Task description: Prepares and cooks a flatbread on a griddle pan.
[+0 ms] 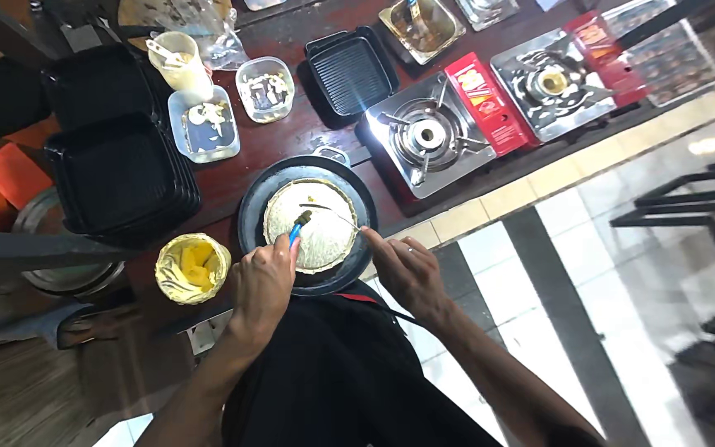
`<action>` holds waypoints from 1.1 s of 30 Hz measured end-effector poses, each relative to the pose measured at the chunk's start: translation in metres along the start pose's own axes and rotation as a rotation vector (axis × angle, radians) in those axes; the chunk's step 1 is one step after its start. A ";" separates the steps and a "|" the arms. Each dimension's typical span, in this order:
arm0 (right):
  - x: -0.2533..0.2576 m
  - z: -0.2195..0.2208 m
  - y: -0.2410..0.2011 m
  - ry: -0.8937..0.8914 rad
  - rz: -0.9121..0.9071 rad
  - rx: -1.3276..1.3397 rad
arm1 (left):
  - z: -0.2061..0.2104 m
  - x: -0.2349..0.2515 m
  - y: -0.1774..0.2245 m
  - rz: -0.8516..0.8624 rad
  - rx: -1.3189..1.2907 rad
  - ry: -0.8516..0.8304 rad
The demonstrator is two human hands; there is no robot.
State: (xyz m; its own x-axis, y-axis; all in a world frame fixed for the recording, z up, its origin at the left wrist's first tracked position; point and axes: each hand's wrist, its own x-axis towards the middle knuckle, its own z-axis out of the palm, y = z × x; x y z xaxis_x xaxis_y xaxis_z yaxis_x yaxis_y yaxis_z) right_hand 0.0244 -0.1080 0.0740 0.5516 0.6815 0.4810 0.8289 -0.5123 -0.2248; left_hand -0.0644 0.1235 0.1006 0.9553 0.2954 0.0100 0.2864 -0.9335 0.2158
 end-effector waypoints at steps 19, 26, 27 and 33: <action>0.003 0.019 -0.013 0.080 0.076 0.086 | 0.000 0.000 -0.010 -0.171 -0.343 -0.049; 0.007 0.017 -0.014 0.085 -0.003 0.086 | 0.004 -0.006 -0.005 -0.100 -0.100 0.093; 0.007 0.019 -0.013 0.066 -0.008 0.082 | 0.004 -0.007 -0.005 -0.082 -0.087 0.096; 0.007 0.034 0.015 0.028 0.224 0.064 | 0.002 -0.019 -0.010 -0.090 -0.074 0.067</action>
State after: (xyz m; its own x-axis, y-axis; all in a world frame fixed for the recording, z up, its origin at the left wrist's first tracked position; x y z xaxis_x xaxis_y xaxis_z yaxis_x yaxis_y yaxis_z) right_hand 0.0436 -0.0933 0.0454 0.7202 0.5397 0.4359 0.6909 -0.6145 -0.3809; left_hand -0.0852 0.1272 0.0962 0.9183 0.3924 0.0521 0.3620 -0.8857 0.2905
